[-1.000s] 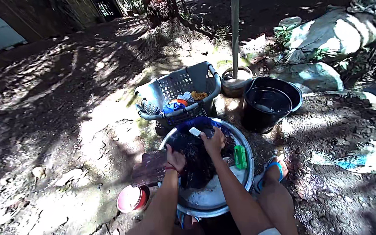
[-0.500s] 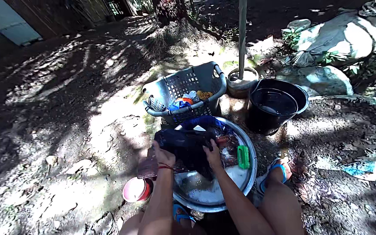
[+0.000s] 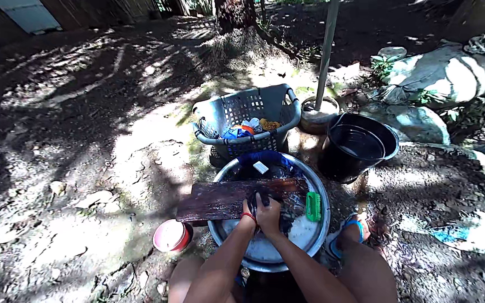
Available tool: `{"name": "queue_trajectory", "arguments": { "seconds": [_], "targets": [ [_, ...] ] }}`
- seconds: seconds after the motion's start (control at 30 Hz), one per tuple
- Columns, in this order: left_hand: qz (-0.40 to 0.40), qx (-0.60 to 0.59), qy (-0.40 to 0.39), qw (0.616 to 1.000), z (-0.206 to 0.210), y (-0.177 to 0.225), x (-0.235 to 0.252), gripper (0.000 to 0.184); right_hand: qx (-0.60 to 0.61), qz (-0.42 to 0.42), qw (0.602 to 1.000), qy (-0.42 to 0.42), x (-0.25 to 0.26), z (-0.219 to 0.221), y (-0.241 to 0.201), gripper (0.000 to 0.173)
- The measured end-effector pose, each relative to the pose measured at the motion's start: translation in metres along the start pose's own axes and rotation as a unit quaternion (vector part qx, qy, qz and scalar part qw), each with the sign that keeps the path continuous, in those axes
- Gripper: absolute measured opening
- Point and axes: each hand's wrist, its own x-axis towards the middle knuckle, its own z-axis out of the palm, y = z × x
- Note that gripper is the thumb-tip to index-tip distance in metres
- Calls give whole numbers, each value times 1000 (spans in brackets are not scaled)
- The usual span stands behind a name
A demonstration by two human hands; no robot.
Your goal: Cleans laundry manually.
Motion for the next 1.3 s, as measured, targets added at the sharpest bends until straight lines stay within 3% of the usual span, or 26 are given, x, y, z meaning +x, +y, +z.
{"name": "queue_trajectory", "arguments": {
  "seconds": [0.07, 0.13, 0.2, 0.23, 0.3, 0.33, 0.4, 0.43, 0.53, 0.63, 0.77, 0.87, 0.97, 1.03, 1.17, 1.23, 1.3],
  "targets": [
    [35, 61, -26, 997, -3, 5, -3, 39, -88, 2, 996, -3, 12, -4, 14, 28],
    [51, 109, -80, 990, -3, 15, -7, 41, -245, 119, 959, -82, 44, -26, 26, 34],
    [14, 76, -153, 985, -7, 26, -5, 52, -350, 215, 904, -120, 72, -45, 34, 56],
    [-8, 72, -188, 979, -12, 26, 1, 58, -363, 236, 893, -118, 78, -51, 32, 63],
    [-57, 76, -221, 971, -17, 11, 20, 69, -316, 184, 920, -141, 72, -54, 22, 58],
    [-78, 75, -227, 968, -17, 0, 29, 74, -281, 160, 923, -209, 67, -52, 18, 53],
    [-85, 89, -226, 966, -14, -25, 37, 73, -232, 166, 892, -352, 54, -40, 25, 49],
    [-73, 99, -224, 967, -13, -34, 37, 70, -235, 181, 876, -381, 49, -36, 31, 49],
    [-53, 152, -245, 956, -10, -46, 32, 64, -246, 231, 873, -352, 40, -38, 53, 48],
    [-24, 122, -206, 971, -7, -50, 26, 48, -247, 262, 889, -282, 30, -35, 55, 42],
    [-22, 75, -198, 977, -11, -44, 37, 46, -162, 175, 933, -269, 20, -26, 65, 54],
    [-15, 146, -185, 972, -11, -39, 37, 48, -107, 151, 937, -296, 26, -31, 65, 66],
    [0, 239, -243, 940, -15, -43, 42, 62, -37, 234, 924, -299, 32, -30, 81, 63],
    [6, 254, -240, 937, -13, -46, 41, 60, -66, 284, 920, -261, 29, -28, 84, 50],
    [-4, 34, -45, 998, 1, -61, 41, 24, -99, 327, 920, -193, 28, -24, 74, 36],
    [-31, -36, 29, 998, -3, -67, 45, 21, -27, 317, 931, -181, 28, -21, 60, 28],
    [-43, -9, 9, 999, -17, -76, 46, 28, 79, 312, 921, -218, 21, -21, 36, 23]
  ]
}}
